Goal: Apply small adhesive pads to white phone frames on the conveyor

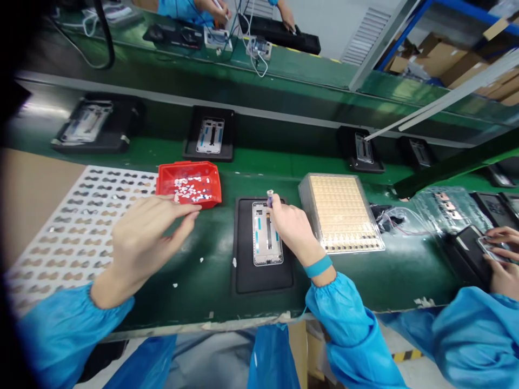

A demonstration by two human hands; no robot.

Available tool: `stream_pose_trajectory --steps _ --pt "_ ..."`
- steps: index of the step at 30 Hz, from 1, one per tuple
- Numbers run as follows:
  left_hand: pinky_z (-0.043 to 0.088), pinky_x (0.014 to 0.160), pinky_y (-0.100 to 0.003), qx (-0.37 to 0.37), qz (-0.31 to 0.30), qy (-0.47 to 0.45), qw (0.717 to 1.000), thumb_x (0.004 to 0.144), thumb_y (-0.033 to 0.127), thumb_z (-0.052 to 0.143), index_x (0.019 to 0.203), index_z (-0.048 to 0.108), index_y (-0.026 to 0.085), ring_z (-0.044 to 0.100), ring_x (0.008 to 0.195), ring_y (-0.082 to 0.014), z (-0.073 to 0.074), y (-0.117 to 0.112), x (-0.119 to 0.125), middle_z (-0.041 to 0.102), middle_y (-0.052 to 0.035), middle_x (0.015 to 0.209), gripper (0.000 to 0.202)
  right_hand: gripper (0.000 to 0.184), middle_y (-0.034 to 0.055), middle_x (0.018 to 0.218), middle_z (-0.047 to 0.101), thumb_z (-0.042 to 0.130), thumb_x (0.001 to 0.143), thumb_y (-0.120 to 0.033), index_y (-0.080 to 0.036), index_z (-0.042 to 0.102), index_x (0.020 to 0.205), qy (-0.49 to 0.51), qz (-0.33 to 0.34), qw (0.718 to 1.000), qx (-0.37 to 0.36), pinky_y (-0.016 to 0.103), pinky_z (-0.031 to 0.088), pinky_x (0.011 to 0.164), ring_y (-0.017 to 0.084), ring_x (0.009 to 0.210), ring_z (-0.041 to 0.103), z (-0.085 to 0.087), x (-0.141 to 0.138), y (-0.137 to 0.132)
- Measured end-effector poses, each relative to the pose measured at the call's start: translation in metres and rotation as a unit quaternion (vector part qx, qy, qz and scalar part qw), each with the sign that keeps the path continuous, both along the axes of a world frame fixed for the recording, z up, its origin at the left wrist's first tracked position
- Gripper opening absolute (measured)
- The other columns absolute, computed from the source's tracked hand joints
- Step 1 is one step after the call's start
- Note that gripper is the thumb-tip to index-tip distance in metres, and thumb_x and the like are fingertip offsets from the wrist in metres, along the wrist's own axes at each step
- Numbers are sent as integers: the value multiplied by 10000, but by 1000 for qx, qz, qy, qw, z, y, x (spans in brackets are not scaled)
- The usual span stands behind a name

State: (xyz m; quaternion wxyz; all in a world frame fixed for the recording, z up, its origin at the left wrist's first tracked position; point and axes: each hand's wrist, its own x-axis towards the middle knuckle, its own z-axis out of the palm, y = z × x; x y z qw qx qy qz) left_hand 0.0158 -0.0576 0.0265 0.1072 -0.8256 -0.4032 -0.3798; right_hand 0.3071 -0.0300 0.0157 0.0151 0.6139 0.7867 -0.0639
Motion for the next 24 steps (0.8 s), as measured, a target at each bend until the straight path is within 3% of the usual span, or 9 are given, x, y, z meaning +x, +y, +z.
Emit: stream_pose_trajectory --steps 3,5,7,10,12,16,19,22,24 --pt "517 826 -358 -13 -10 -7 1000 1021 87 676 1031 702 197 710 808 -227 -1 -10 0 774 -22 853 113 254 200 1247 819 444 1144 -291 -174 542 1347 163 3 986 30 452 672 881 353 1108 826 1 13 -16" --pt "514 816 -354 -32 -23 -8 999 1038 107 663 982 688 195 695 787 -220 -3 -14 -2 759 -23 835 107 181 171 1314 800 440 1151 -302 -228 525 1292 275 -1 960 58 437 676 948 319 1201 804 6 22 -40" --pt "504 777 -348 -54 -38 -7 998 1062 165 658 863 642 207 665 752 -213 -5 -17 -5 719 -19 779 204 141 144 1282 807 437 1162 -314 -253 536 1242 313 7 948 60 408 687 933 299 1192 811 12 29 -72" --pt "475 688 -335 -103 -44 -9 994 1096 257 630 766 573 228 617 682 -198 -11 -25 -5 647 3 701 336 156 125 1199 828 419 1173 -300 -255 566 1198 261 30 964 48 392 709 825 299 1077 847 13 33 -117" --pt "505 703 -325 -158 -62 -19 985 1107 258 596 855 627 221 651 709 -191 -18 -37 2 685 3 765 257 192 132 1187 839 394 1178 -285 -245 580 1202 218 39 973 63 409 714 797 309 1038 855 7 32 -134" --pt "607 829 -321 -235 -148 -4 961 1075 256 607 1125 688 215 748 934 -216 -41 -80 33 770 -56 1059 104 261 174 1195 848 384 1172 -262 -203 633 1219 163 52 981 91 439 715 793 327 976 862 -10 26 -135" --pt "637 783 -347 -228 -166 54 958 1001 259 698 1105 697 206 747 956 -255 -54 -104 52 757 -105 1121 116 279 189 1143 859 391 1162 -247 -178 655 1221 139 56 982 113 429 713 712 325 850 866 -14 24 -128" --pt "623 752 -323 -211 -159 50 963 1011 265 684 1101 704 205 737 925 -233 -48 -91 48 748 -102 1109 110 263 175 1179 856 404 1147 -205 -197 651 1240 177 75 969 152 419 723 754 323 932 869 -9 21 -134" --pt "612 829 -318 -204 -125 17 971 1066 278 598 1105 713 220 734 971 -220 -30 -55 35 744 -86 1112 134 239 152 1230 846 441 1133 -187 -234 635 1263 240 65 957 152 392 719 851 302 1066 854 -7 15 -149"
